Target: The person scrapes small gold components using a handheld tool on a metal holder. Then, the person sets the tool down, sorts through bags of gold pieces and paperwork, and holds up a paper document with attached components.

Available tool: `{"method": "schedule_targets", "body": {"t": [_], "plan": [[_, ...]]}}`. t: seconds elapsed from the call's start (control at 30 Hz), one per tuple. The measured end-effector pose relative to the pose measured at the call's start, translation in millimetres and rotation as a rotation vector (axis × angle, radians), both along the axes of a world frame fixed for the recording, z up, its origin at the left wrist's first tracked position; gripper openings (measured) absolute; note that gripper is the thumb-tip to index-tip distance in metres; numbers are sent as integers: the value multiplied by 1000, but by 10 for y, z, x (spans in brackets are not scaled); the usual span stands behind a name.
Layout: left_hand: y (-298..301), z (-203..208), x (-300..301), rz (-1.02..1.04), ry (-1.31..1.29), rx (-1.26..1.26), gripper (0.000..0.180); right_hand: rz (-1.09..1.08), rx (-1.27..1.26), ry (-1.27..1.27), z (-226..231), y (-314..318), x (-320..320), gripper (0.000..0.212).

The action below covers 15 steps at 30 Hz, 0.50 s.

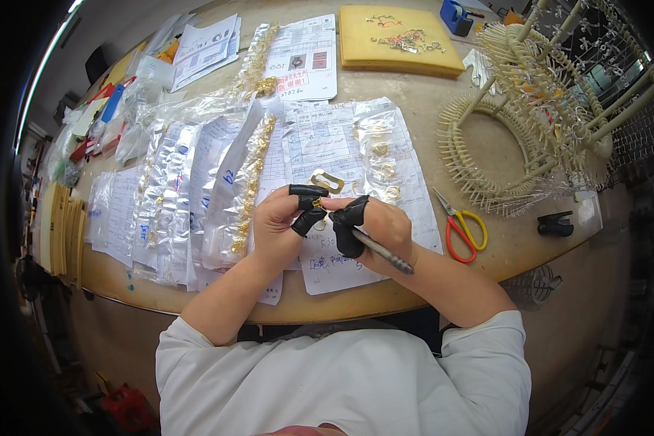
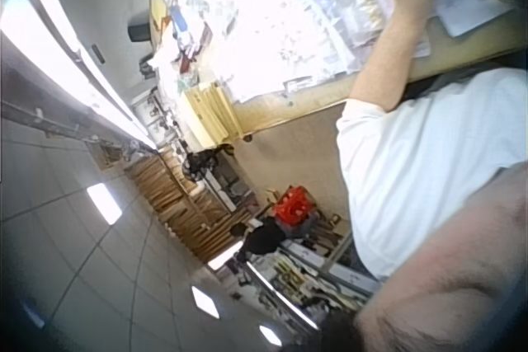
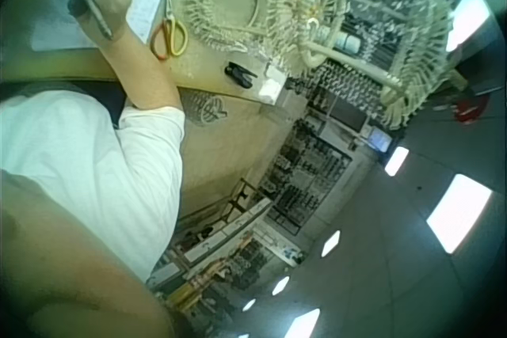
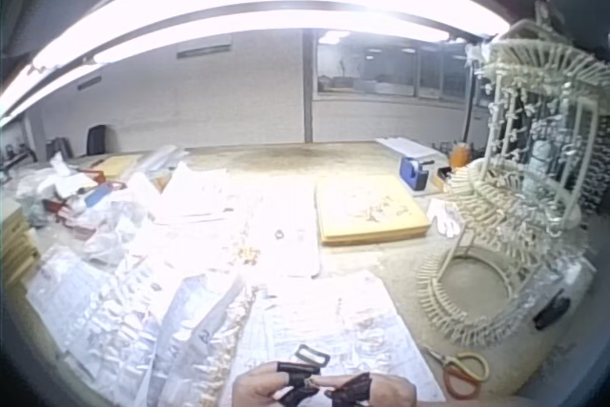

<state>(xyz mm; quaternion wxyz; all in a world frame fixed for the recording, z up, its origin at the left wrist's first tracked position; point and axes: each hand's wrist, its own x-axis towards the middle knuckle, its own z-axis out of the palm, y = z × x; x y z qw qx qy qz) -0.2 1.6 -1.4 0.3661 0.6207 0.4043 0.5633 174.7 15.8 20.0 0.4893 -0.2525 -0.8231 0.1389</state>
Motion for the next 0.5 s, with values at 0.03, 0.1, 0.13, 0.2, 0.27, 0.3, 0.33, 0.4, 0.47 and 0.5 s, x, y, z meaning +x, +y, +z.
{"method": "schedule_targets", "body": {"t": [0.03, 0.1, 0.13, 0.2, 0.27, 0.3, 0.33, 0.4, 0.47, 0.5], "plan": [[1, 4, 2, -1, -1, 2, 14, 7, -1, 4, -4, 1, 3, 15], [-2, 15, 3, -2, -3, -1, 14, 8, -6, 3, 20, -3, 0, 15], [-2, 19, 3, -4, -4, -4, 14, 9, -11, 1, 29, -4, -3, 15], [-1, 21, 1, -6, -7, -6, 14, 2, -10, 1, 25, -8, -8, 15], [1, 20, 1, -8, -9, -9, 14, -6, -9, 1, 15, -7, -10, 15], [2, 17, 3, -7, -10, -12, 14, -2, -13, 8, 5, -3, -10, 15], [4, 16, 5, -5, -10, -15, 14, 2, -17, 16, 1, -1, -9, 15], [1, 18, 2, -3, -3, -12, 14, 3, -18, 12, 15, -4, -11, 15], [-3, 17, 0, -2, 3, -10, 14, 4, -19, 8, 22, -10, -13, 15], [-6, 15, 0, -2, 4, -10, 14, 3, -28, 13, 23, -16, -16, 15]]}}
